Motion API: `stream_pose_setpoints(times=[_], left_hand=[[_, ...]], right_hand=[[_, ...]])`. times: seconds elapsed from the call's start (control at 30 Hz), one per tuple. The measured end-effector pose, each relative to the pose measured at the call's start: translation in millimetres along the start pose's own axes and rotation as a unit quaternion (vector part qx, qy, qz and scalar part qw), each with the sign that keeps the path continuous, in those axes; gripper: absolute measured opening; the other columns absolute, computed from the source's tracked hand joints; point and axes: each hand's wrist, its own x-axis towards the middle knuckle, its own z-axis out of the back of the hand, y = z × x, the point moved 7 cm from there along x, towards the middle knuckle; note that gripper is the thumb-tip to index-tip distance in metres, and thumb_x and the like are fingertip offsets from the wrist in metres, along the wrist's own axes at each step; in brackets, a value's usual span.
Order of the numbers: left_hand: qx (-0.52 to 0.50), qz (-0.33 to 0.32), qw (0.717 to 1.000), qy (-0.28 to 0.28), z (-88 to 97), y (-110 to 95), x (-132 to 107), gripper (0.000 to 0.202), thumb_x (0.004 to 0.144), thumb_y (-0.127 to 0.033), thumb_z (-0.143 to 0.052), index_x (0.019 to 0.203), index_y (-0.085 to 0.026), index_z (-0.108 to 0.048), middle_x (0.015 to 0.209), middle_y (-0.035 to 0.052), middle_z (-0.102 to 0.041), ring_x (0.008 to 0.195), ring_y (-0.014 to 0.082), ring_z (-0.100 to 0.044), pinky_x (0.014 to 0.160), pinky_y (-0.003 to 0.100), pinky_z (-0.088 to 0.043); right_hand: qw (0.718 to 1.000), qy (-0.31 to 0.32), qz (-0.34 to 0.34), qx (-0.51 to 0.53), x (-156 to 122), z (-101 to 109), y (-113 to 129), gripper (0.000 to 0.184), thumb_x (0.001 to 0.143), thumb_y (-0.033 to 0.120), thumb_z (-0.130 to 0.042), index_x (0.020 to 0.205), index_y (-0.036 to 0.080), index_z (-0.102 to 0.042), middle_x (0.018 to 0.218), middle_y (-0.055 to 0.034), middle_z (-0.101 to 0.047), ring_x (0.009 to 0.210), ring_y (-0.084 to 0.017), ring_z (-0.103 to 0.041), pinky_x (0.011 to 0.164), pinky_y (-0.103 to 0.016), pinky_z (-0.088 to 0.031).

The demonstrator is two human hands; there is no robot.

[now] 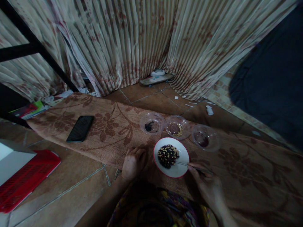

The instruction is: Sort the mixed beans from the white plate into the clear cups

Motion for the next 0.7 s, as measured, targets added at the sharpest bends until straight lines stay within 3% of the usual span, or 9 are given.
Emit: stream_pose_setpoints(times=[0.23,0.37,0.57,0.7], left_hand=[[-0.004,0.002,1.000,-0.001,0.5,-1,1,0.014,0.097,-0.023,-0.054,0.093,-0.022,-0.068,0.089,0.0036,-0.072,0.084,0.0196,-0.064,0.082,0.035,-0.048],[-0.007,-0.001,1.000,-0.004,0.4,-1,1,0.014,0.097,-0.023,-0.054,0.093,-0.022,-0.067,0.089,0.0040,-0.072,0.085,0.0199,-0.065,0.083,0.035,-0.048],[0.000,0.000,1.000,-0.009,0.8,0,1,0.016,0.097,-0.023,-0.052,0.092,-0.022,-0.067,0.088,0.0040,-0.072,0.083,0.0201,-0.064,0.080,0.036,-0.048],[-0.001,-0.002,1.000,-0.009,1.8,-1,2,0.018,0.098,-0.023,-0.050,0.091,-0.022,-0.067,0.087,0.0037,-0.072,0.082,0.0200,-0.064,0.079,0.035,-0.048]], right_hand=[[1.000,0.005,-0.019,-0.005,3,4,-6,0.031,0.081,0.052,-0.070,0.085,0.022,-0.079,0.096,-0.0092,-0.077,0.094,-0.027,-0.072,0.082,-0.038,-0.057],[0.999,-0.042,-0.029,0.007,6,17,-3,0.030,0.078,0.051,-0.073,0.083,0.021,-0.079,0.092,-0.0096,-0.078,0.088,-0.027,-0.073,0.079,-0.039,-0.059],[0.986,-0.169,0.005,-0.016,36,76,8,0.035,0.071,0.053,-0.076,0.079,0.020,-0.078,0.088,-0.0092,-0.079,0.090,-0.030,-0.073,0.089,-0.045,-0.056],[0.963,-0.265,0.005,-0.046,64,116,-3,0.041,0.074,0.052,-0.075,0.085,0.012,-0.078,0.082,-0.0132,-0.078,0.079,-0.029,-0.074,0.077,-0.042,-0.058]])
